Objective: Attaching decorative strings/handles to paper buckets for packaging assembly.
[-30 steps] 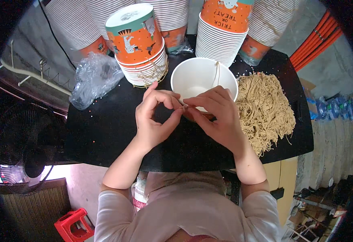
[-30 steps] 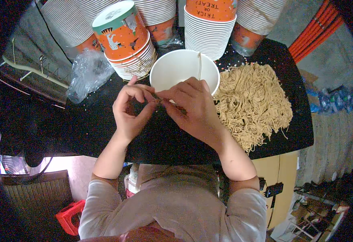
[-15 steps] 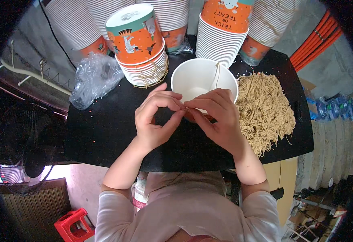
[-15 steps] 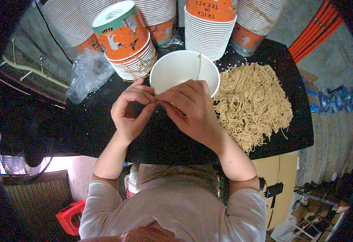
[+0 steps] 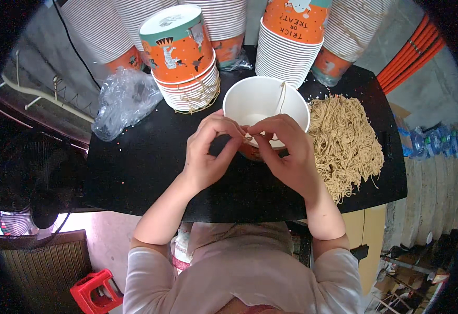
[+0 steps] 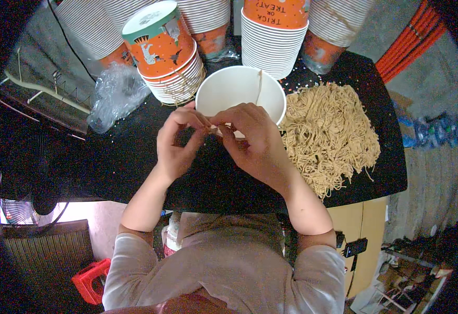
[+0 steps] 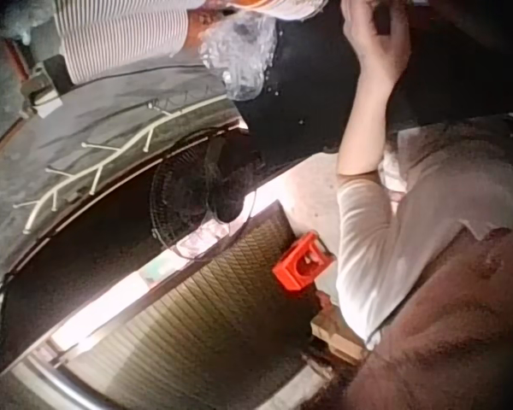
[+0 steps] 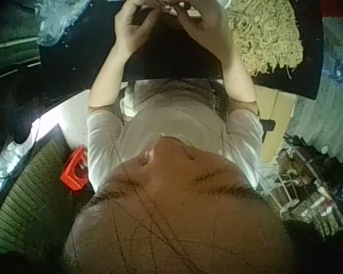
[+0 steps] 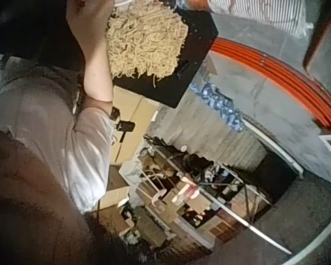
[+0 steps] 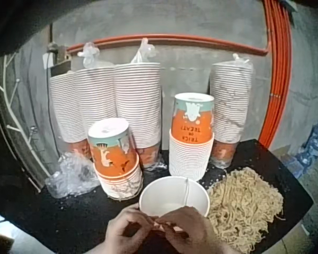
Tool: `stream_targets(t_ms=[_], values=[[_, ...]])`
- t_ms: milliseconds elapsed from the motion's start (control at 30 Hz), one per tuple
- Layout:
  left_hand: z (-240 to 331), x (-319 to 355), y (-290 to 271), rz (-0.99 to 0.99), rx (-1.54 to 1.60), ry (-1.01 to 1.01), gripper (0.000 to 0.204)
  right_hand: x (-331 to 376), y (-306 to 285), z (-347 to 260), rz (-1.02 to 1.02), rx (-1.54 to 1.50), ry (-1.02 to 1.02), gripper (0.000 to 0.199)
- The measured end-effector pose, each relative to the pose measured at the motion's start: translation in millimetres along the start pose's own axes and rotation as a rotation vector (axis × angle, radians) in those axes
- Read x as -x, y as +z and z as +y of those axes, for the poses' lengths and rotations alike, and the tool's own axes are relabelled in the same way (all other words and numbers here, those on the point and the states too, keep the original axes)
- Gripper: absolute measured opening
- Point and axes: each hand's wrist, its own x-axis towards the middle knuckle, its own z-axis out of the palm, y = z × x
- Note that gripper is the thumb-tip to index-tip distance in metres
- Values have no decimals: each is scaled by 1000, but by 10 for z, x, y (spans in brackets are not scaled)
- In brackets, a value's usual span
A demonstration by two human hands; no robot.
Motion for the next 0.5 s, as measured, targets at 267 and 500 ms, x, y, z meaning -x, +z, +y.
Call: stream_targets(t_ms=[267,500], values=[[4,36,64,23,15,-81,25,16,-4,1,14,-111,40,16],[25,9,53,9,-15,-40,24,0,-58,-37,-39,-132,116,17]])
